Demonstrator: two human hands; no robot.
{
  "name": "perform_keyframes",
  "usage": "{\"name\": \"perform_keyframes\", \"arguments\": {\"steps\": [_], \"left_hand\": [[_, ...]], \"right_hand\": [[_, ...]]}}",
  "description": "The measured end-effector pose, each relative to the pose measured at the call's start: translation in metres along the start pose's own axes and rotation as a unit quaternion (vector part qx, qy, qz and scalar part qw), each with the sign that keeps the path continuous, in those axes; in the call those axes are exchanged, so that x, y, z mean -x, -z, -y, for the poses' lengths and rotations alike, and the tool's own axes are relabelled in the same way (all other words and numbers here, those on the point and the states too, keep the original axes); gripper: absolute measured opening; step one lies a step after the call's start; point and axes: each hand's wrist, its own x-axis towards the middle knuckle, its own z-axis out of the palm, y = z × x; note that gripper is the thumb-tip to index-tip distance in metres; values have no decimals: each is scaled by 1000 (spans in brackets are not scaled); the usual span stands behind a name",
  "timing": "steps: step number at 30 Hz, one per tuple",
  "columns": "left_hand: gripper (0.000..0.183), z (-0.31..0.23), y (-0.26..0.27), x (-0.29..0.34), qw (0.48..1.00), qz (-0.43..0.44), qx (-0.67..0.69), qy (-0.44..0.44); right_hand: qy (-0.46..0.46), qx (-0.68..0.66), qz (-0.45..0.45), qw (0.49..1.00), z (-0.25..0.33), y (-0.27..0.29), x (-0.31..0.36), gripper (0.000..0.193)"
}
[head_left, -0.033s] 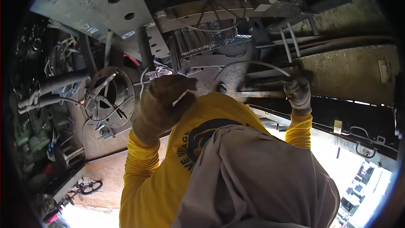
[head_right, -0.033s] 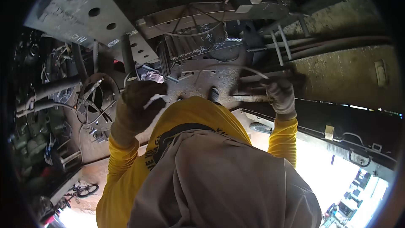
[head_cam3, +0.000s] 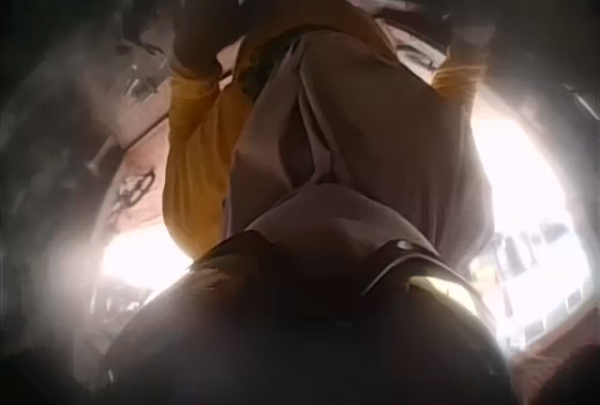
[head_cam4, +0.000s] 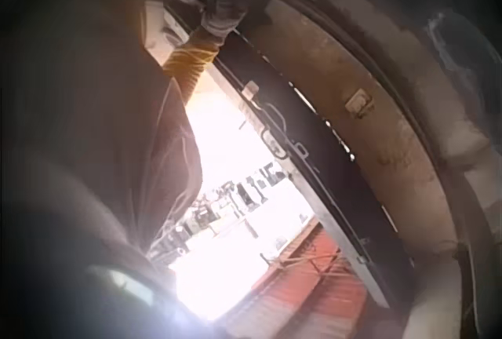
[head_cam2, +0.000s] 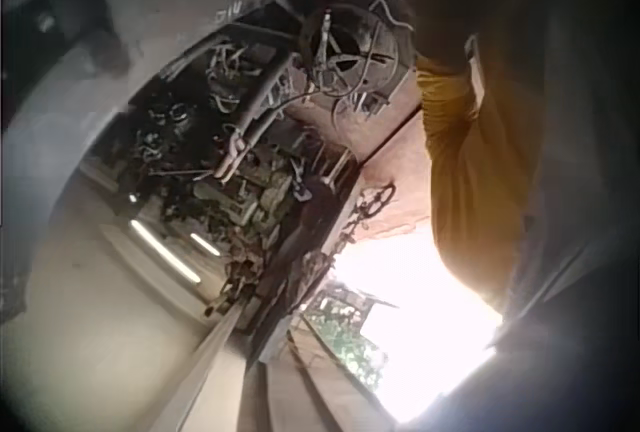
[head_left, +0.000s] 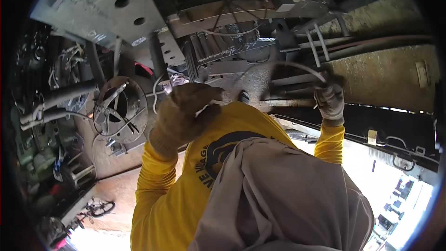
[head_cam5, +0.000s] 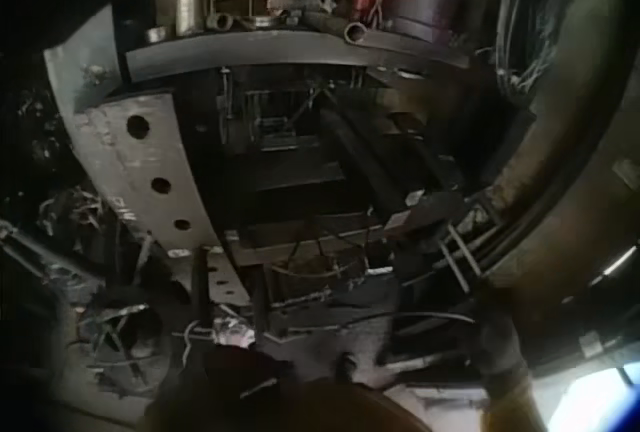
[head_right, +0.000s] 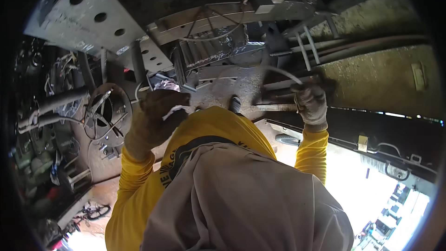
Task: The person assembles a metal structure by positioning curved and straight metal pieces, securing them with locking pliers, and tightening bolts with a wrench.
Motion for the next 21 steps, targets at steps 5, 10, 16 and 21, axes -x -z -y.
{"name": "perform_keyframes", "arguments": {"steps": [5,10,16,21], "left_hand": [[25,3,-54,-44,971,210,116,0],[38,1,-132,-75,976,197,92,-7],[32,25,-171,-84,970,229,-37,-66],[22,42,-165,-86,962,262,63,33]], "right_hand": [[86,-222,15,971,-7,-31,-27,35],[86,-354,44,930,-18,-84,-58,36],[39,-433,-18,900,-49,-95,-79,30],[-50,-385,-60,920,-70,-80,-90,34]]}}
